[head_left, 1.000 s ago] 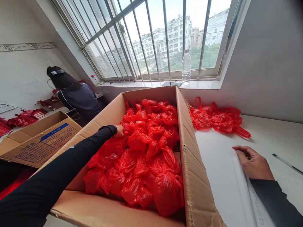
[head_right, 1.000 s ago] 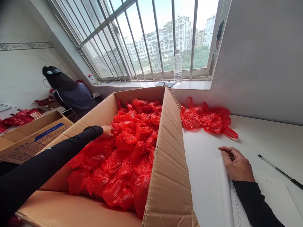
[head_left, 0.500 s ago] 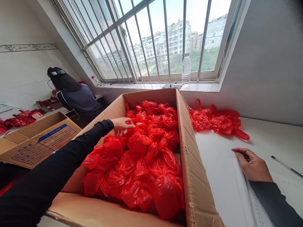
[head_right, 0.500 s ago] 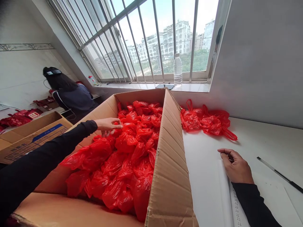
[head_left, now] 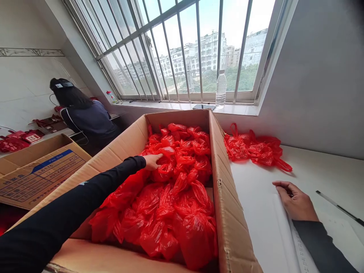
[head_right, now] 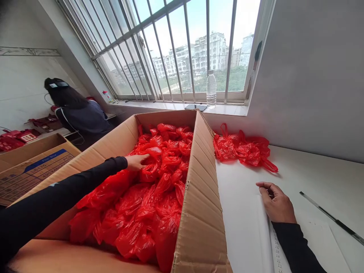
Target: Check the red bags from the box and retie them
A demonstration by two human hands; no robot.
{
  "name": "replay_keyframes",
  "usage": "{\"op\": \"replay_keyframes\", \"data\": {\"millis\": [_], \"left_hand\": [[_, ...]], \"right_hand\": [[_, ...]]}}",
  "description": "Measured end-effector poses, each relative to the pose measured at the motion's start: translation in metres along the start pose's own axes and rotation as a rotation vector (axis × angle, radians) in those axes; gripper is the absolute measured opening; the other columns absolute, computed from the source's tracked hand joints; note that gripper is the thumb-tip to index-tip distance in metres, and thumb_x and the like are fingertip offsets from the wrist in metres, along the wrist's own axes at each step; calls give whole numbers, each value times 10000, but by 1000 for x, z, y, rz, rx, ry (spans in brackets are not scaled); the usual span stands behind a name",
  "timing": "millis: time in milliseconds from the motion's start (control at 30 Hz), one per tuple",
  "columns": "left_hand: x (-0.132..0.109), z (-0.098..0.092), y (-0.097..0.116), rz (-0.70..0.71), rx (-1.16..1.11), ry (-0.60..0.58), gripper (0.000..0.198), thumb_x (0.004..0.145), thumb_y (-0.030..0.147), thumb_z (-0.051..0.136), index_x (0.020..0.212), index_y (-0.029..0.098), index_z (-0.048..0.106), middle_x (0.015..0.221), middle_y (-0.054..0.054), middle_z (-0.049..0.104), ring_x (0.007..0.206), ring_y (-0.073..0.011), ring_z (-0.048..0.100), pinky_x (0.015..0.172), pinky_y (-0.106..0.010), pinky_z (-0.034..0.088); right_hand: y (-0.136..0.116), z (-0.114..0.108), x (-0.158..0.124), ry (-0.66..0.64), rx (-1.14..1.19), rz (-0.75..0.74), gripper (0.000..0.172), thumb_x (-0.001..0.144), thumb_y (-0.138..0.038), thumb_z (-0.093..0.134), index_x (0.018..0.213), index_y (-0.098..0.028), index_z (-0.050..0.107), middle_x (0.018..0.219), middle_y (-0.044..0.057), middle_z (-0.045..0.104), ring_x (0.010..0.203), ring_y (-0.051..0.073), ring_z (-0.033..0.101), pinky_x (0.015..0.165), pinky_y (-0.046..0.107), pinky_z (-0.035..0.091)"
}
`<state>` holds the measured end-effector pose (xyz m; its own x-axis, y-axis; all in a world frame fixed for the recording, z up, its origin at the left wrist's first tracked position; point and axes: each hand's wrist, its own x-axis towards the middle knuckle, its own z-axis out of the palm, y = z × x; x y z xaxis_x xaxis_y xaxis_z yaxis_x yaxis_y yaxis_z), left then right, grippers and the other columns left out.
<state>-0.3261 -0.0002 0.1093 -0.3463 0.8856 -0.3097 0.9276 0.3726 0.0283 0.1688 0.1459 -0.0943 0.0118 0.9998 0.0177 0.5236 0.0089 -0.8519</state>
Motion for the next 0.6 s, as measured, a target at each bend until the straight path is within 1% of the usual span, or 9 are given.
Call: {"op": "replay_keyframes", "data": {"millis": [100,167,200,300,367,400,467,533,600], "left_hand": [[0,-20,8,-60,18,-1,318,675,263,618,956,171,735,855,-78,749,853,-264,695,805,-324,540],[-4,-29,22,-62,1,24,261,730,293,567,891,178,737,822,-80,741,830,-261,694,773,-332,545],[-8,-29,32,-33,-27,0,274,759,305,538,904,189,740,828,-70,745,821,-248,695,755,-323,548],[-20,-11,65,243,-169,-229,333,777,272,526,1023,235,747,872,-18,766,802,-197,698,726,-275,554],[-24,9,84,432,-233,-277,385,743,200,556,1081,217,739,970,-19,772,880,-185,699,800,-258,546],[-24,17,91,481,-241,-245,396,728,166,562,1082,197,737,1016,-28,769,926,-183,694,846,-249,533],[-16,22,100,460,-222,-126,360,753,149,531,1047,155,739,1030,-56,765,948,-188,692,881,-248,519],[0,14,102,390,-192,-16,405,852,188,419,1128,120,707,1071,-100,752,986,-210,688,919,-289,513],[19,-1,101,322,-149,107,514,930,247,307,1341,101,579,1276,-149,674,1184,-248,619,1053,-359,442]], "right_hand": [[3,1,2,3,4,-15,380,721,-501,549,949,-252,722,960,33,716,846,240,648,750,349,463],[3,1,3,5,4,-22,388,718,-502,549,954,-249,725,957,36,720,836,240,651,745,350,466],[3,1,3,2,3,-20,393,713,-502,552,953,-246,728,948,39,722,827,242,653,739,352,468],[4,1,4,-1,4,-26,406,703,-506,558,942,-231,737,915,51,726,790,243,655,718,357,472],[5,1,4,11,8,-48,405,715,-502,556,950,-225,736,904,54,725,784,240,654,713,353,472],[5,2,4,20,10,-60,403,724,-499,552,957,-225,734,902,52,724,787,236,654,713,349,472],[6,3,4,27,15,-71,398,728,-496,548,957,-227,733,902,48,724,791,230,656,710,341,474],[6,5,5,21,21,-65,400,711,-501,553,937,-228,736,901,47,727,782,226,656,703,339,479],[7,6,7,9,30,-59,412,686,-509,561,925,-225,741,907,50,732,770,225,654,692,342,485]]}}
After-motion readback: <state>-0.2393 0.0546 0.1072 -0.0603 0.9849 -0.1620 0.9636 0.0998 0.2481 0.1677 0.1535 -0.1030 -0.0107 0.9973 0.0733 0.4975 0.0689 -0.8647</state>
